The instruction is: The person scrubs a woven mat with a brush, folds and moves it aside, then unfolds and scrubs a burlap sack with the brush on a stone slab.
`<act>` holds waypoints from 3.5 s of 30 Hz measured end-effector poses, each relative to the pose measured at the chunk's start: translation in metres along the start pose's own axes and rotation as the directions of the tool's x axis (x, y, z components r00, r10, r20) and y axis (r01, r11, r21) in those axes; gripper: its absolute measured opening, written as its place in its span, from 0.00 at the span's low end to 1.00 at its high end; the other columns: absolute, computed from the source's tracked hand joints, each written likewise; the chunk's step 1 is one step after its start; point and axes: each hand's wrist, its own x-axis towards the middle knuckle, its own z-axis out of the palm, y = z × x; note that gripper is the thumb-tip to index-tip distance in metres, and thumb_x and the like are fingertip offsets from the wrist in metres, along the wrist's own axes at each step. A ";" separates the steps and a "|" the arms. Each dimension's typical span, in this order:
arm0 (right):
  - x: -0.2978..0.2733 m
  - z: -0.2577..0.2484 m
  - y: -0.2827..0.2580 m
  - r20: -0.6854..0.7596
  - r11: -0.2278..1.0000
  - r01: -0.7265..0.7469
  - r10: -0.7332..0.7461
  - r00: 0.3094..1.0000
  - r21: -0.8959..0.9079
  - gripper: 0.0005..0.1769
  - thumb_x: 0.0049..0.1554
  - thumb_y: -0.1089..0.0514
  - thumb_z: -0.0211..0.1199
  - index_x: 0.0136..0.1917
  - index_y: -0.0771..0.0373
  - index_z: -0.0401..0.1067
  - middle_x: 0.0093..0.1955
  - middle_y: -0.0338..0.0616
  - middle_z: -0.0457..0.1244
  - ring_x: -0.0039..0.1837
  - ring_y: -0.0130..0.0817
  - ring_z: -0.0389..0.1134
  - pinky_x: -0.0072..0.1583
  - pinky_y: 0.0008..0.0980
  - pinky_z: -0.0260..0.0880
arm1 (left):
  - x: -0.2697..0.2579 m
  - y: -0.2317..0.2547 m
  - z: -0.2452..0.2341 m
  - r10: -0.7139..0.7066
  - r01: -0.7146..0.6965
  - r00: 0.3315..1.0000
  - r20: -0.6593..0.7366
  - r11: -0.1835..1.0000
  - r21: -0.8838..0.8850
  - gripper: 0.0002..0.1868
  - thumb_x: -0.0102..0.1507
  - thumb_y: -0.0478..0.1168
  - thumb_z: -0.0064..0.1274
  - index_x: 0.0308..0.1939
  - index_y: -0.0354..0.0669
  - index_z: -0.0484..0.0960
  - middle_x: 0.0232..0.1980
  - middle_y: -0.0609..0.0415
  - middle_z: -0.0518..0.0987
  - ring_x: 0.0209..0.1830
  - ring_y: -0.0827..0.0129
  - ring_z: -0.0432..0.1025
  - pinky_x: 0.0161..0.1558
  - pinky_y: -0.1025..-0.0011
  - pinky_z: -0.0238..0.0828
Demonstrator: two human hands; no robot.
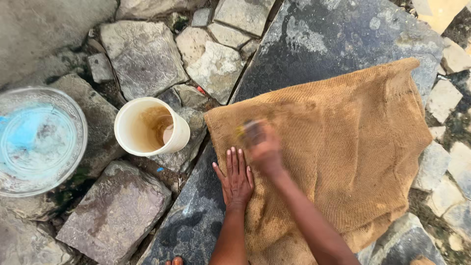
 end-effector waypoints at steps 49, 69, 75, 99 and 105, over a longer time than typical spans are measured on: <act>-0.129 -0.066 0.204 -0.117 0.694 -0.387 0.403 0.908 -0.607 0.41 0.53 0.44 0.69 0.79 0.41 0.63 0.76 0.50 0.54 0.67 0.55 0.59 0.63 0.60 0.64 | 0.055 -0.018 -0.012 -0.156 0.056 0.958 -0.239 0.924 -0.378 0.37 0.54 0.27 0.58 0.68 0.45 0.67 0.59 0.42 0.70 0.61 0.50 0.68 0.59 0.49 0.68; -0.071 -0.057 -0.009 0.062 0.970 -0.207 0.216 0.974 -0.131 0.43 0.53 0.48 0.69 0.78 0.43 0.55 0.70 0.57 0.55 0.65 0.52 0.59 0.64 0.59 0.61 | -0.004 0.032 -0.033 0.146 -0.147 0.988 -0.050 0.989 -0.010 0.32 0.71 0.51 0.29 0.76 0.39 0.53 0.81 0.46 0.48 0.81 0.57 0.43 0.77 0.51 0.35; -0.092 -0.036 0.005 0.169 0.970 -0.128 0.165 0.972 -0.209 0.40 0.51 0.49 0.67 0.75 0.46 0.59 0.63 0.55 0.59 0.60 0.54 0.62 0.58 0.56 0.66 | -0.017 0.007 -0.019 0.078 -0.082 0.995 -0.068 0.995 -0.053 0.34 0.72 0.52 0.26 0.79 0.41 0.49 0.83 0.50 0.48 0.83 0.61 0.41 0.79 0.56 0.33; -0.161 -0.086 0.196 0.022 0.841 -0.203 0.247 0.969 -0.501 0.47 0.57 0.49 0.69 0.83 0.47 0.49 0.72 0.58 0.57 0.63 0.57 0.63 0.59 0.55 0.69 | -0.012 0.014 -0.016 0.028 -0.025 0.998 -0.053 0.998 0.056 0.36 0.71 0.52 0.28 0.81 0.44 0.44 0.84 0.50 0.43 0.84 0.61 0.39 0.79 0.53 0.32; -0.159 -0.155 0.279 0.117 0.777 -0.213 0.344 0.932 -0.592 0.43 0.52 0.45 0.67 0.79 0.41 0.59 0.72 0.61 0.56 0.61 0.61 0.62 0.62 0.57 0.66 | -0.012 0.016 -0.023 0.026 -0.022 0.998 -0.059 0.996 0.082 0.35 0.71 0.52 0.28 0.80 0.45 0.46 0.84 0.51 0.46 0.83 0.61 0.41 0.79 0.54 0.32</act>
